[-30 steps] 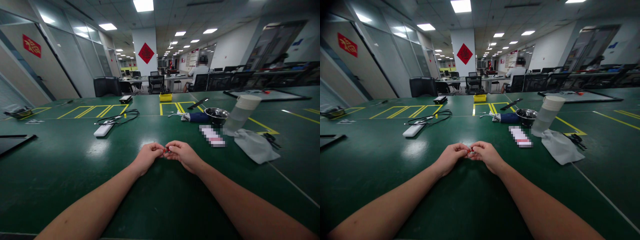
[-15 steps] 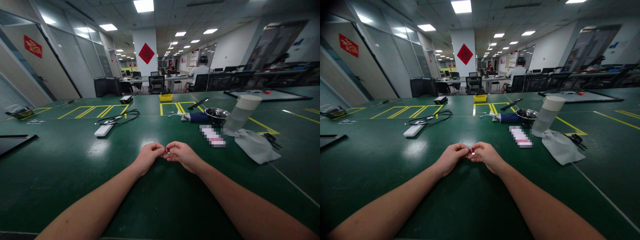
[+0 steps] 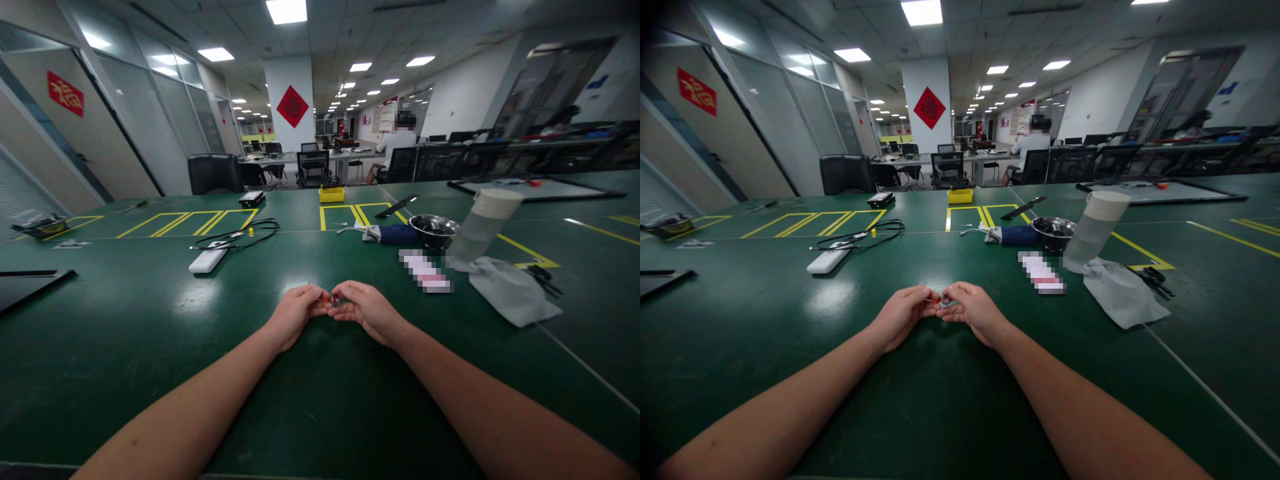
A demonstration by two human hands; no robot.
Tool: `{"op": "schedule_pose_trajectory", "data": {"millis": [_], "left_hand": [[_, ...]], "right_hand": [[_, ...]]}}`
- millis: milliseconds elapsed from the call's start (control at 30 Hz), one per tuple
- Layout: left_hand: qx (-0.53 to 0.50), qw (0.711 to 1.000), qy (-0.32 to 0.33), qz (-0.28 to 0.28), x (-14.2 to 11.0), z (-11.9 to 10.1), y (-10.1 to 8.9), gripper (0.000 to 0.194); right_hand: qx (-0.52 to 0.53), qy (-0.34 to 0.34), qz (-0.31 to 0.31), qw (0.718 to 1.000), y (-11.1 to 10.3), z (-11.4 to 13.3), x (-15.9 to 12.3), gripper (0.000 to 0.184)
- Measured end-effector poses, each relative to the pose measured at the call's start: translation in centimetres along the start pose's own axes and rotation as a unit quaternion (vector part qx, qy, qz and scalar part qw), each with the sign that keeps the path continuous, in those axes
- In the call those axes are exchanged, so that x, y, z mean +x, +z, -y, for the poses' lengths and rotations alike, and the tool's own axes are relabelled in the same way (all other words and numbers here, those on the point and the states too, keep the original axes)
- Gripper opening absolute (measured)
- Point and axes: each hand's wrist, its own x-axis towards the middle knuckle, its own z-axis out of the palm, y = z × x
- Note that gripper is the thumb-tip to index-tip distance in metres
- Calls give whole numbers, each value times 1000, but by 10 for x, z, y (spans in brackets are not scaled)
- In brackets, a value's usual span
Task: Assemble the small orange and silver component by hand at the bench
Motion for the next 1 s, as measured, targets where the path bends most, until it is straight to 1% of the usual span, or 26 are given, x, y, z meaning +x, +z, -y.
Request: {"op": "schedule_pose_trajectory", "data": {"millis": [133,233,300,367,467,533,633,700,800,900,1000], "left_hand": [[-12,1000,1,12,-1,0,0,22],[6,1000,0,10,-1,1,-1,22],[50,999,5,3,-1,1,-1,18],[113,993,18,-10,-1,2,-1,14],[167,985,31,-20,-2,1,-1,12],[153,988,24,-16,-2,1,0,13],[89,996,3,-9,-2,0,0,13],[41,999,-10,-4,-2,0,0,19],[-9,1000,-16,5,-2,-2,-1,25],[-24,1000,-13,9,-2,-2,-1,26],[5,1000,-10,11,-2,-1,-1,23]], "right_hand": [[11,-1,1,1000,0,1,0,15],[0,6,-5,1000,1,1,-1,9],[-21,7,-16,1000,2,1,-1,8],[-47,5,-27,999,2,0,-2,12],[-73,-5,-23,997,2,-1,-3,17],[-82,-19,-10,996,2,-2,-3,19],[-80,-27,-7,996,1,-1,-3,15],[-58,-21,-9,998,0,-1,-2,16],[-3,-20,3,1000,-1,-1,0,22],[25,-26,15,999,-3,-1,1,21],[6,-14,9,1000,-2,-1,1,12]]}}
